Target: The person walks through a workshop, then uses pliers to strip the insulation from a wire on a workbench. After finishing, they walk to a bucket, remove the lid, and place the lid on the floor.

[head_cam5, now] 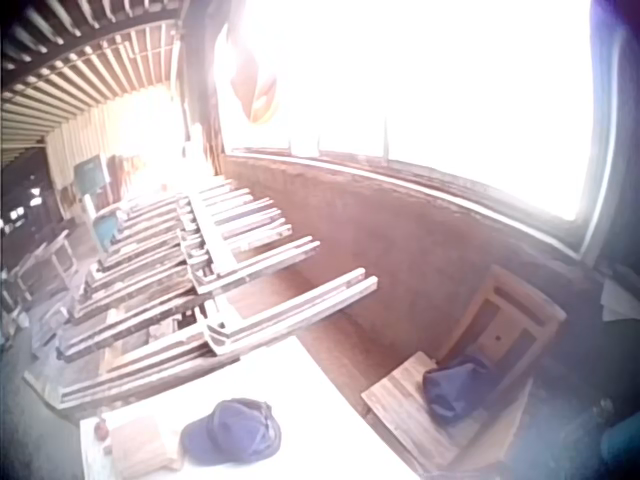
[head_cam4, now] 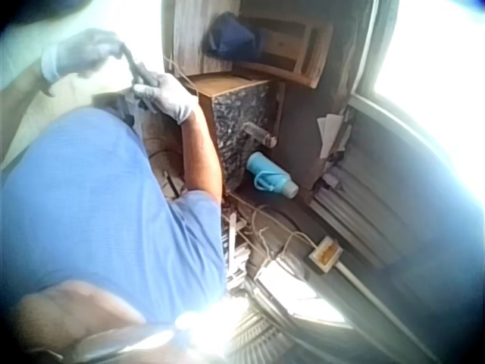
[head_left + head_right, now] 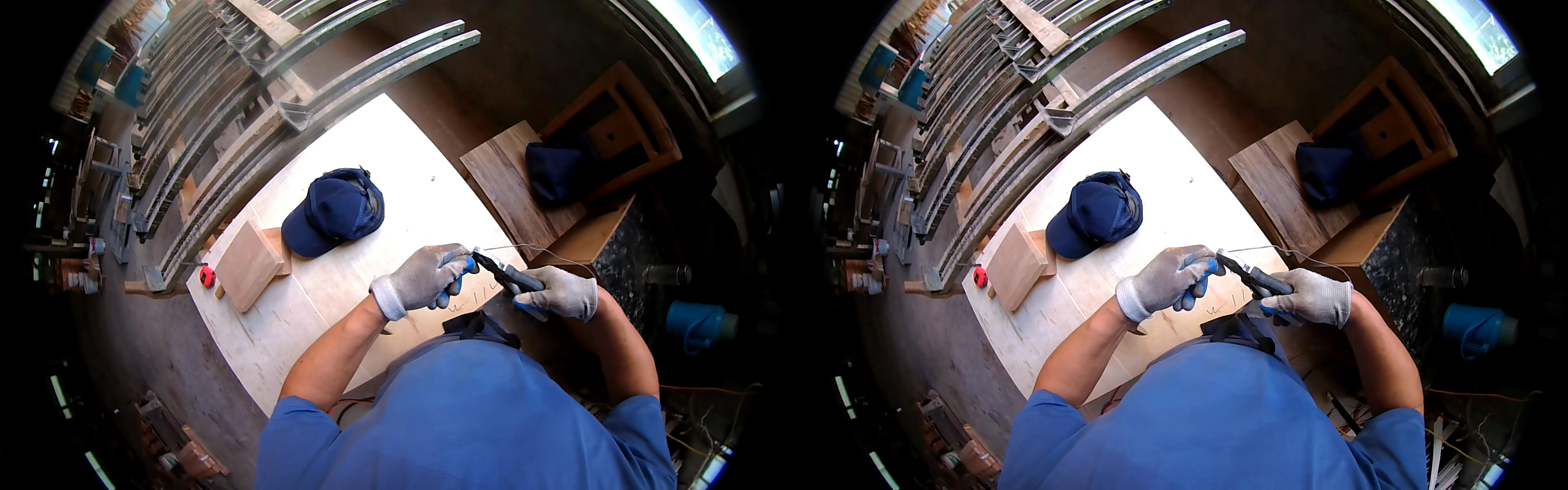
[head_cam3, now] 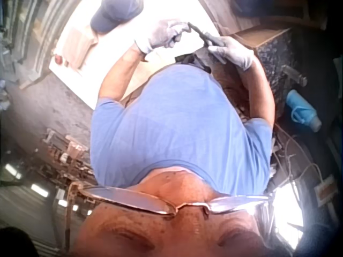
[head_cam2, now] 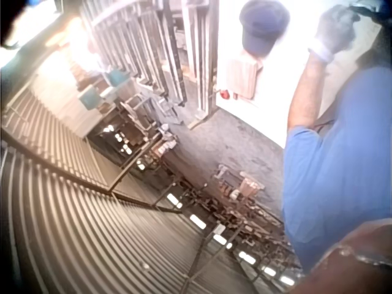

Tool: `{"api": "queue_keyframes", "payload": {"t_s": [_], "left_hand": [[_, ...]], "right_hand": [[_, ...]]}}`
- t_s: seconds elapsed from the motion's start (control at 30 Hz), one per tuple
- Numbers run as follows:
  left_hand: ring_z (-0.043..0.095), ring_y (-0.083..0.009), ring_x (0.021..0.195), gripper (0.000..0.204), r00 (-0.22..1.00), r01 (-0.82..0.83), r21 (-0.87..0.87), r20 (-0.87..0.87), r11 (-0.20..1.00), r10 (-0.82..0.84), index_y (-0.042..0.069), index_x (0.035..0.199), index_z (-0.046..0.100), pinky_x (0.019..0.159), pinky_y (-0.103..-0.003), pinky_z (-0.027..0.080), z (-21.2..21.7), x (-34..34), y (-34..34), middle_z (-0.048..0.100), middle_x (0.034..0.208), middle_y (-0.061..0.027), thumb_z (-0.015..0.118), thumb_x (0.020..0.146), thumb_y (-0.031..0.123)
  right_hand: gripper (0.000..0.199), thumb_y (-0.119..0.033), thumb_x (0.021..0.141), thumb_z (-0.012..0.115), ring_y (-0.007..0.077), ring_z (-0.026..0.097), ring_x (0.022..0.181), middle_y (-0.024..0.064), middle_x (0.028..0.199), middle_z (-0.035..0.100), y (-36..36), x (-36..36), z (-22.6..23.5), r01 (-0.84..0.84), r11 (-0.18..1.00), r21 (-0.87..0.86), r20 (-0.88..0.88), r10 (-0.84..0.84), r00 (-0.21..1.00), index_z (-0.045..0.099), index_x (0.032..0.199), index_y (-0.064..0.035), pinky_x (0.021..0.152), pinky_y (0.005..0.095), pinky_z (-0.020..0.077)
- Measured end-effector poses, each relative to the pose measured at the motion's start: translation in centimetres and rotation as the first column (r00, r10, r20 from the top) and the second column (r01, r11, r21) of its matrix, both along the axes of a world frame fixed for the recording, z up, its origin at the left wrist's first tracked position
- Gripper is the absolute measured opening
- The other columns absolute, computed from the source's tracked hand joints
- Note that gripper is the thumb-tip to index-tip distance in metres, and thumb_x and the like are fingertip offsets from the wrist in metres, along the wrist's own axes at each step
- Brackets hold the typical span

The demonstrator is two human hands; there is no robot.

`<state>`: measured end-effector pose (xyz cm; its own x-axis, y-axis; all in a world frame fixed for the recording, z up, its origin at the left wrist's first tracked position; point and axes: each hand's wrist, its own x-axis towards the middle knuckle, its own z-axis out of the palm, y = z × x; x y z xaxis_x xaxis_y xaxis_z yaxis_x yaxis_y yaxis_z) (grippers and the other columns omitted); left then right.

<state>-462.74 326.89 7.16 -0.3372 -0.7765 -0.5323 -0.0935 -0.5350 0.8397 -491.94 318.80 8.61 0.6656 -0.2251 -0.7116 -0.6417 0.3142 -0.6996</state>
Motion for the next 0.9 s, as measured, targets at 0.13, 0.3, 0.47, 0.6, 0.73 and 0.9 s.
{"api": "queue_keyframes", "payload": {"t_s": [0.13, 0.3, 0.47, 0.6, 0.73, 0.9], "left_hand": [[0.055, -0.0067, 0.051, 0.032, 0.984, -0.15, -0.031, -0.098, 0.988, 0.147, 0.002, 0.108, 0.067, 0.045, -0.021, 0.045, -1.3, -0.8, 0.7, 0.059, 0.07, -0.0009, 0.048, 0.111, 0.028], [0.057, -0.0079, 0.051, 0.038, 0.926, -0.227, 0.066, -0.295, 0.972, 0.236, 0.002, 0.105, 0.066, 0.044, -0.021, 0.046, -1.4, -0.1, 0.8, 0.059, 0.07, -0.001, 0.05, 0.11, 0.035], [0.056, -0.0084, 0.05, 0.038, 0.922, -0.248, 0.074, -0.289, 0.966, 0.258, 0.002, 0.102, 0.066, 0.042, -0.021, 0.046, -1.6, -0.1, 0.7, 0.058, 0.07, -0.0014, 0.05, 0.11, 0.035], [0.054, -0.0073, 0.05, 0.032, 0.96, -0.248, 0.005, -0.134, 0.969, 0.246, 0.003, 0.1, 0.066, 0.043, -0.022, 0.045, -1.1, -0.7, 0.6, 0.057, 0.068, -0.0009, 0.049, 0.111, 0.028], [0.053, -0.0066, 0.051, 0.029, 0.975, -0.207, -0.089, 0.067, 0.974, 0.213, 0.004, 0.1, 0.067, 0.045, -0.023, 0.045, -0.7, -1.3, 0.5, 0.057, 0.068, -0.0006, 0.047, 0.11, 0.023], [0.053, -0.007, 0.051, 0.029, 0.963, -0.181, -0.173, 0.168, 0.968, 0.21, 0.003, 0.099, 0.067, 0.046, -0.024, 0.046, -1.4, -1.6, 0.7, 0.058, 0.067, -0.0021, 0.048, 0.109, 0.022]], "right_hand": [[0.034, -0.038, 0.101, 0.07, 0.012, 0.053, 0.071, 0.0001, 0.077, 0.058, 1.1, -0.1, -1.5, -0.042, 0.995, -0.09, 0.0, 0.043, 0.999, 0.064, 0.105, -0.0041, 0.066, 0.0309, 0.0475], [0.037, -0.036, 0.101, 0.07, 0.0201, 0.057, 0.078, 0.008, 0.08, 0.06, 2.0, 0.0, -1.4, -0.079, 0.957, -0.278, -0.019, 0.077, 0.997, 0.063, 0.112, -0.0006, 0.075, 0.0376, 0.0502], [0.042, -0.035, 0.099, 0.071, 0.0301, 0.065, 0.084, 0.0182, 0.086, 0.065, 2.2, 1.3, 0.8, -0.122, 0.881, -0.457, -0.122, 0.074, 0.99, 0.064, 0.12, 0.0005, 0.082, 0.0416, 0.0528], [0.042, -0.034, 0.098, 0.072, 0.0353, 0.068, 0.088, 0.0214, 0.09, 0.067, 2.5, 2.0, 1.6, -0.111, 0.852, -0.512, -0.151, 0.037, 0.988, 0.065, 0.119, 0.0005, 0.084, 0.0436, 0.0537], [0.041, -0.034, 0.097, 0.071, 0.0392, 0.069, 0.092, 0.0237, 0.094, 0.069, 2.5, 2.6, 2.1, -0.109, 0.837, -0.535, -0.188, 0.008, 0.982, 0.065, 0.117, 0.0005, 0.085, 0.0459, 0.0537], [0.04, -0.034, 0.096, 0.071, 0.0425, 0.069, 0.097, 0.0261, 0.097, 0.07, 2.7, 2.8, 2.0, -0.147, 0.794, -0.59, -0.22, 0.017, 0.975, 0.064, 0.116, 0.0007, 0.086, 0.048, 0.0533]]}}
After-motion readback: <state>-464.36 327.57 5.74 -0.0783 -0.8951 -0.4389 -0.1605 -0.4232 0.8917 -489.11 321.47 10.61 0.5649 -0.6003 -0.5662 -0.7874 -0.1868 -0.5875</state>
